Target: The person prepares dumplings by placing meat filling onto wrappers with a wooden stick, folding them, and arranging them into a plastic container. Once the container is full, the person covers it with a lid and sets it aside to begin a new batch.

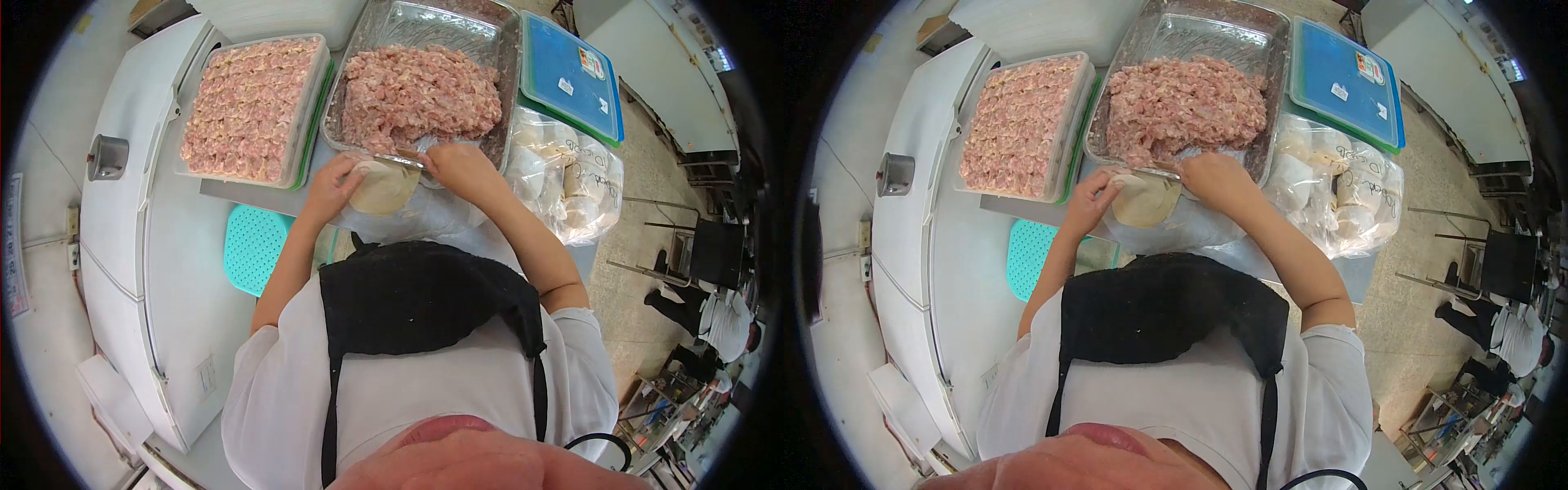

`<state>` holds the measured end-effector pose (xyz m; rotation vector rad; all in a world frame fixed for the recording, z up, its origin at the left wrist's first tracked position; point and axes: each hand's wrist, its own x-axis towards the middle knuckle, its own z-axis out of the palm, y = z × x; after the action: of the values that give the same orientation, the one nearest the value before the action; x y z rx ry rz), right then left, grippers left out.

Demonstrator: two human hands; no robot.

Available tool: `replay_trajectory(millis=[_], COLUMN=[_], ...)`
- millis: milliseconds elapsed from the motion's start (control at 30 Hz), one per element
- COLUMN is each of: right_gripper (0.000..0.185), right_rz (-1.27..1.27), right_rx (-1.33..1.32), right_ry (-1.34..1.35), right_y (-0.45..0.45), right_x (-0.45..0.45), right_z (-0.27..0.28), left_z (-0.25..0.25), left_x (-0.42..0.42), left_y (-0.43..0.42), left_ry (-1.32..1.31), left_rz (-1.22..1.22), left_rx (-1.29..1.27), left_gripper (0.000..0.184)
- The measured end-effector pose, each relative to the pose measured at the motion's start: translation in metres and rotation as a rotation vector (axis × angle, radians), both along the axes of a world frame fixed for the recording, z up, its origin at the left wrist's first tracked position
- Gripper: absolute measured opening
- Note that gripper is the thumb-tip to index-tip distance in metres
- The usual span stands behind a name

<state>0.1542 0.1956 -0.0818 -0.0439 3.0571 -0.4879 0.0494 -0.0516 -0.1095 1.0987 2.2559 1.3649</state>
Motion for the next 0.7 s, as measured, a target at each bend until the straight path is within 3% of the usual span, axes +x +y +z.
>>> replay_trajectory(millis=[67, 133, 233, 300, 400, 433, 500, 600, 667, 700], right_gripper=[0.029, 0.026, 0.025, 0.025, 0.028, 0.028, 0.034, 0.037, 0.036, 0.035], right_rz=[0.01, 0.018, -0.055, 0.077, -0.049, -0.061, -0.178, -0.415, -0.471, -0.513], right_rx=[-0.006, -0.015, 0.226, 0.177, 0.013, 0.018, -0.393, -0.576, -0.651, -0.726], right_ry=[0.041, 0.081, 0.027, 0.009, -0.059, -0.063, -0.037, 0.166, 0.233, 0.299], right_y=[-0.002, -0.004, -0.013, -0.03, -0.036, -0.033, -0.025, -0.027, -0.025, -0.023], right_x=[-0.009, -0.022, -0.041, -0.044, -0.041, -0.039, -0.035, -0.025, -0.023, -0.023], right_z=[0.012, 0.016, 0.012, 0.002, 0.004, 0.002, 0.003, 0.026, 0.038, 0.04], left_z=[-0.012, -0.018, -0.019, -0.017, -0.013, -0.013, -0.005, 0.012, 0.019, 0.025], left_x=[-0.004, -0.007, -0.013, -0.018, -0.026, -0.029, -0.037, -0.049, -0.052, -0.055], left_y=[0.0, 0.001, 0.003, 0.002, 0.003, 0.004, 0.007, 0.018, 0.046, 0.057], left_ry=[-0.094, -0.029, 0.011, -0.014, 0.024, -0.071, -0.168, -0.351, -0.914, -0.918], left_rz=[-0.108, -0.151, -0.194, -0.21, -0.254, -0.224, -0.204, -0.123, 0.026, 0.014], left_rx=[0.022, 0.052, 0.065, 0.049, 0.068, 0.165, 0.268, 0.096, 0.635, 0.63], left_gripper=[0.024, 0.024, 0.025, 0.026, 0.026, 0.025, 0.025, 0.026, 0.033, 0.033])
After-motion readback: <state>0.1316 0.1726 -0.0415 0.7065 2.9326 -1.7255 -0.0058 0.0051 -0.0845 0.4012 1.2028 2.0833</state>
